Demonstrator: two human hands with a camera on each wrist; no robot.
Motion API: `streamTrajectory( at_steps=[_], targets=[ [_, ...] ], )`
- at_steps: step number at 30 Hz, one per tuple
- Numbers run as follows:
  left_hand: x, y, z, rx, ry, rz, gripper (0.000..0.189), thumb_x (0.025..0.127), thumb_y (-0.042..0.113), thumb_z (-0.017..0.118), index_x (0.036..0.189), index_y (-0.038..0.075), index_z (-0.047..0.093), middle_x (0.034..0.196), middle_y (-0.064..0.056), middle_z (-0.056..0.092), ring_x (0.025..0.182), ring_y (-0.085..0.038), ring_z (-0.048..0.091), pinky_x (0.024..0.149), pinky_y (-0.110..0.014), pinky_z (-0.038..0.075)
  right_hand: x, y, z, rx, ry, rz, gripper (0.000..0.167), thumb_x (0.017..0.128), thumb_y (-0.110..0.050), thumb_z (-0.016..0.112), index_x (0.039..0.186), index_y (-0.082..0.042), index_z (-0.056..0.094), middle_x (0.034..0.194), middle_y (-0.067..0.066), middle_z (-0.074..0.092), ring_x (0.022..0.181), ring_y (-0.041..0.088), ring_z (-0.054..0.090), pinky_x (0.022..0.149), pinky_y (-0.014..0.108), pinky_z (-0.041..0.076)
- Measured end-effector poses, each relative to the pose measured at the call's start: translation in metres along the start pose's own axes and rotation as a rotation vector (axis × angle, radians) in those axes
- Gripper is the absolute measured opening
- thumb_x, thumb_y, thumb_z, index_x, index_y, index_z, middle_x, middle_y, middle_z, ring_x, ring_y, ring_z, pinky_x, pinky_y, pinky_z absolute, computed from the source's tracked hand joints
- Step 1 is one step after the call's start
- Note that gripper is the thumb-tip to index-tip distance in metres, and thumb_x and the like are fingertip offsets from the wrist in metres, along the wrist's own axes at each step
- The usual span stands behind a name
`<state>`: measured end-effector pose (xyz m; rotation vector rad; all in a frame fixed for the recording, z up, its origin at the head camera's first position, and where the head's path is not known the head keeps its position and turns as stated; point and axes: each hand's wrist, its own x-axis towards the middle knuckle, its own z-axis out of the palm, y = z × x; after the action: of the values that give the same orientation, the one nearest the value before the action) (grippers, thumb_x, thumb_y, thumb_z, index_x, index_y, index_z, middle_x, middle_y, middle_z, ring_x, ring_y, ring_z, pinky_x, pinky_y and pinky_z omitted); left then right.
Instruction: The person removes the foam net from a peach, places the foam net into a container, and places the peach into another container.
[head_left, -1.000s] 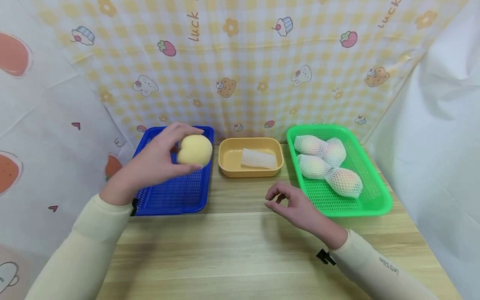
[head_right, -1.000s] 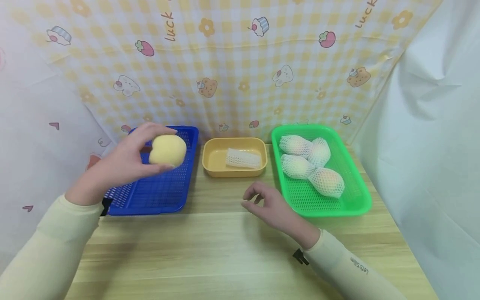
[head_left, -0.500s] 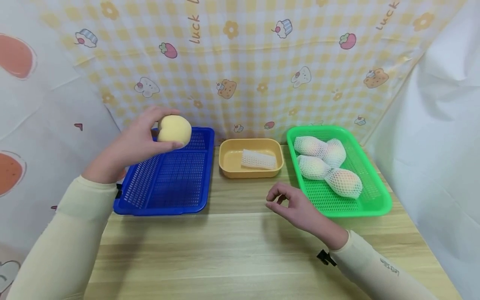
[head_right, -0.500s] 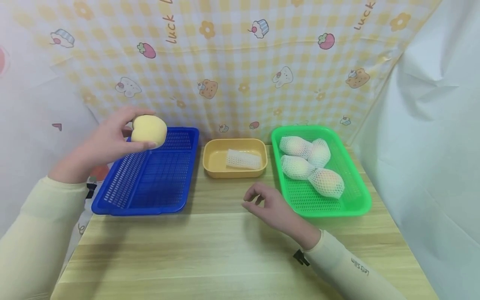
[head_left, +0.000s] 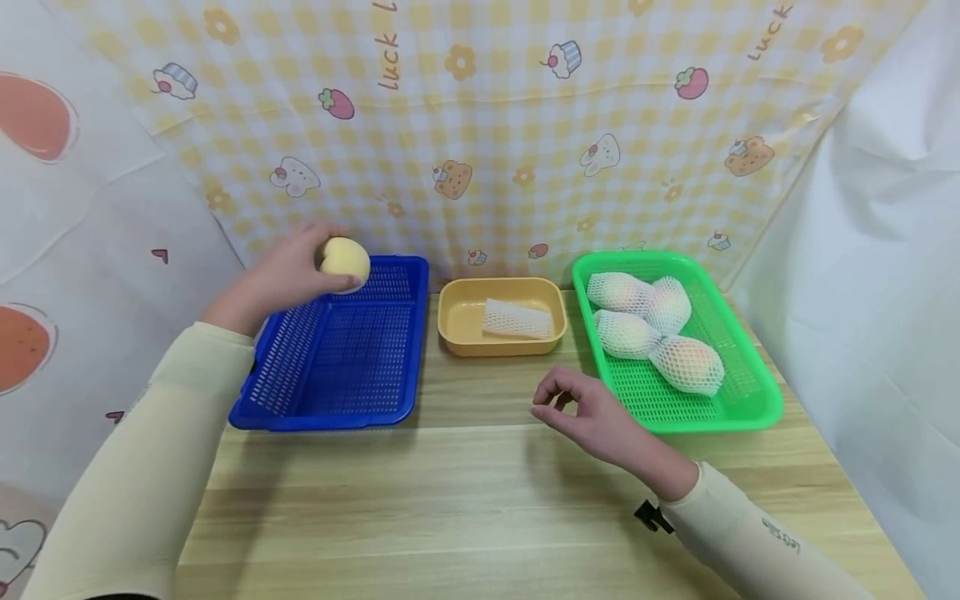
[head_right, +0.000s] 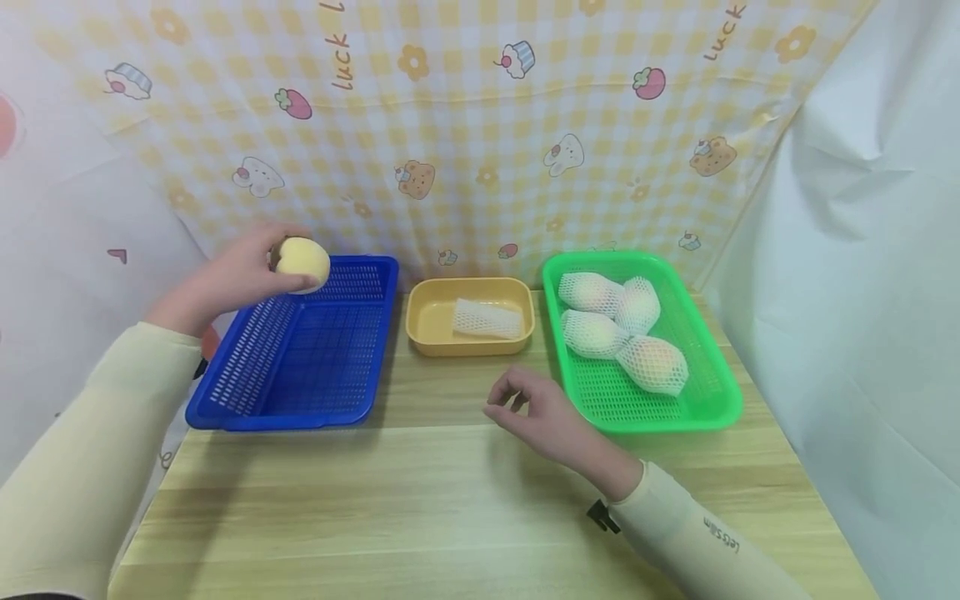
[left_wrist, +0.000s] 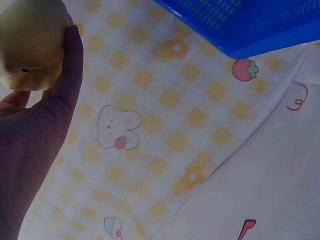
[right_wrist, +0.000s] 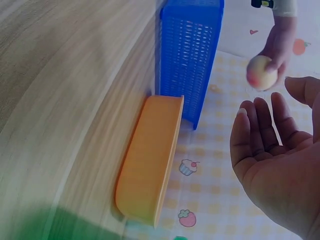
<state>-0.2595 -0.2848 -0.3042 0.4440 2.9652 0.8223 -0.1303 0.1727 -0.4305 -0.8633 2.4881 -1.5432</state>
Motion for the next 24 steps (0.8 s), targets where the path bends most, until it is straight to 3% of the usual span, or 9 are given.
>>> streamTrajectory(
  at_steps=[9,16,20,24],
  targets=[
    [0.028,-0.016,0.012,0.124,-0.085,-0.029,0.07,0.099,0.037,0.082,0.15,-0.002,0.055,0.138,-0.029,0.056,0.121,-0.045,0.05,0.098,-0.063,0.048,-0.002,0.002,0.0,-0.018,-0.001,-0.006,0.007,0.105,-0.015,0.079,0.103,-0.017,0.073,0.1,-0.004,0.071,0.092,0.017,0.068,0.083,0.033,0.06],
    [0.035,-0.027,0.016,0.188,-0.112,-0.117,0.071,0.1,0.038,0.079,0.15,-0.003,0.052,0.141,-0.032,0.051,0.121,-0.049,0.052,0.097,-0.068,0.047,-0.004,0.003,-0.001,-0.004,-0.004,-0.005,0.006,0.105,-0.015,0.079,0.104,-0.016,0.074,0.1,-0.005,0.071,0.092,0.018,0.068,0.083,0.034,0.06],
    [0.039,-0.038,0.027,0.242,-0.144,-0.147,0.074,0.098,0.039,0.079,0.15,-0.006,0.05,0.138,-0.031,0.051,0.116,-0.049,0.055,0.102,-0.078,0.039,-0.004,0.004,-0.001,-0.003,-0.005,-0.009,0.01,0.104,-0.012,0.079,0.103,-0.02,0.073,0.1,-0.006,0.071,0.091,0.018,0.068,0.083,0.034,0.06],
    [0.047,-0.049,0.037,0.232,-0.144,-0.165,0.072,0.096,0.034,0.08,0.145,-0.01,0.05,0.135,-0.034,0.054,0.116,-0.05,0.056,0.106,-0.078,0.037,-0.005,0.004,0.0,-0.011,0.004,-0.011,0.01,0.104,-0.011,0.079,0.102,-0.02,0.074,0.099,-0.006,0.071,0.092,0.017,0.068,0.083,0.033,0.06]
  ],
)
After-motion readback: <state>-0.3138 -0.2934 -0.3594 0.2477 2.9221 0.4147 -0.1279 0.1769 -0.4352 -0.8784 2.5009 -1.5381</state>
